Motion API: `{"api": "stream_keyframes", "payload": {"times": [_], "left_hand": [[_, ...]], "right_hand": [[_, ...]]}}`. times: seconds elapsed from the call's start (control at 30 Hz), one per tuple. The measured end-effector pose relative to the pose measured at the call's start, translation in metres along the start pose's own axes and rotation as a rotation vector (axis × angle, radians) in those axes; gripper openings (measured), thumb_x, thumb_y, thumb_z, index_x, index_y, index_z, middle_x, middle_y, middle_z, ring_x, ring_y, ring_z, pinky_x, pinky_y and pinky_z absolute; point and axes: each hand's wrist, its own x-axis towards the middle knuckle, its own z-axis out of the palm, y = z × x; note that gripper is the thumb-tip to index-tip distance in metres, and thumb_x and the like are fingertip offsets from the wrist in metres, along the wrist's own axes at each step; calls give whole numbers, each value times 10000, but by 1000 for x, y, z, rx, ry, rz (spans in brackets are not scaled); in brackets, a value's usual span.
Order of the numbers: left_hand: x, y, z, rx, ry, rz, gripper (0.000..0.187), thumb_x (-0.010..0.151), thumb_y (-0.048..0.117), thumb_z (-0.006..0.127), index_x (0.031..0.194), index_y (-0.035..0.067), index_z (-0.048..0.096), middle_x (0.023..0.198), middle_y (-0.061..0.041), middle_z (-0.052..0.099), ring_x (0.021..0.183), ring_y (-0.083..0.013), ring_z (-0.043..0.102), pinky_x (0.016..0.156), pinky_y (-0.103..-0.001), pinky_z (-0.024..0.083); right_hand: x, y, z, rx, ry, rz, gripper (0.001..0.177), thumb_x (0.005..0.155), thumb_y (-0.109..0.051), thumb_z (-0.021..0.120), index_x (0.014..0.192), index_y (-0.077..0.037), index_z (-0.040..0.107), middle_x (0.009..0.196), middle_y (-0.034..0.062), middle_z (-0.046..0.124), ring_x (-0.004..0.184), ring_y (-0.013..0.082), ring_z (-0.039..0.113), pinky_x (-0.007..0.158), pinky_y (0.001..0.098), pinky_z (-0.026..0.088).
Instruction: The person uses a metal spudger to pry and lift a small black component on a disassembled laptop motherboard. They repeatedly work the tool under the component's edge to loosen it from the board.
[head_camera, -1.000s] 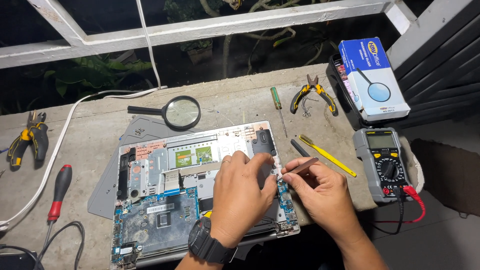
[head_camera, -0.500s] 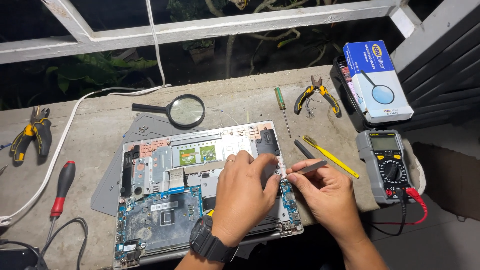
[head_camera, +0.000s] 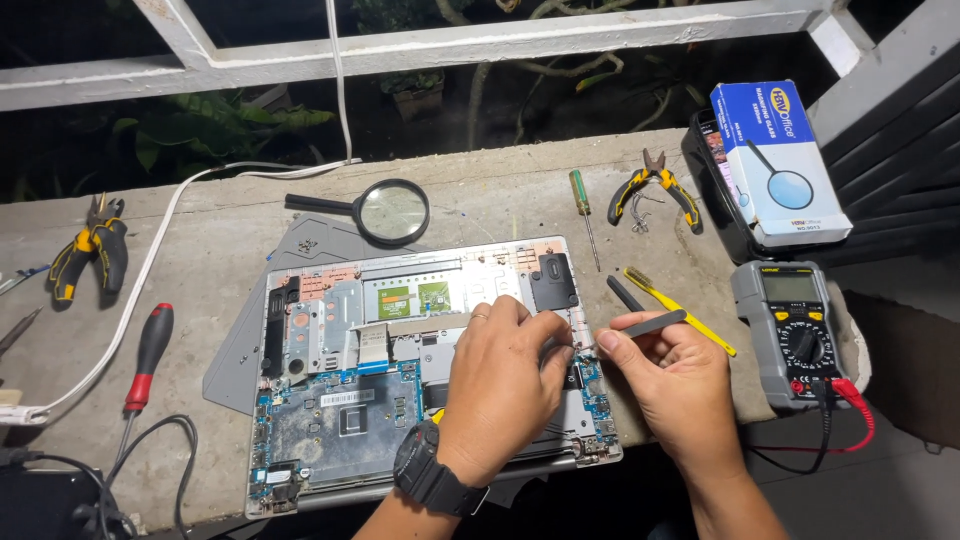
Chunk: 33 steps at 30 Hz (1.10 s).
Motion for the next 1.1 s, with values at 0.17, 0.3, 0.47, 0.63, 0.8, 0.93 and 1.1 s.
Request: {"api": "stream_keyframes", "payload": {"times": [0.17,0.3,0.47,0.63,0.8,0.93,1.1], "left_hand": [[-1,1,-1,-4,10,3,172,1029,386,826,1057,218,805,992,-126,615,978,-406,609,831,-564,525],[1,2,-1,7,-3,-15,179,1024,393,824,1048,216,802,979,-138,613,985,-418,610,825,-580,521],[1,2,2,9,-8,-40,176,1004,395,839,1004,226,788,981,-102,612,996,-393,612,834,-557,527],[2,2,3,17,-14,-51,171,987,397,843,995,235,790,974,-98,615,987,-384,613,838,-548,524],[3,3,2,16,-21,-62,162,983,387,828,990,229,795,965,-93,612,987,-379,611,842,-553,528],[3,3,0,-10,-22,-60,151,1000,372,817,999,224,788,976,-104,614,1004,-400,608,864,-568,528],[2,3,0,-9,-10,-52,149,1001,351,806,1005,204,777,984,-110,626,997,-395,619,852,-557,523]], "right_hand": [[-6,-1,1,-145,22,-120,129,966,-144,940,1062,-70,895,911,-10,818,755,59,669,727,227,569],[-11,-2,1,-180,24,-237,123,975,-137,926,1068,-70,881,926,15,850,777,76,729,743,240,604],[-13,-4,1,-187,26,-253,101,970,-115,925,1052,-73,883,917,13,847,774,72,732,738,236,604],[-15,-4,1,-184,30,-261,97,966,-90,922,1050,-66,879,918,24,856,787,72,740,754,234,607],[-14,-3,1,-179,36,-249,120,947,-84,936,1047,-53,877,930,38,861,793,79,753,734,239,620],[-21,-12,4,-198,40,-261,126,929,-73,943,1036,-59,877,952,50,901,814,78,804,784,225,650],[-27,-19,5,-342,56,-393,124,926,-109,964,1029,-103,895,890,-15,894,716,42,806,640,192,604]]}}
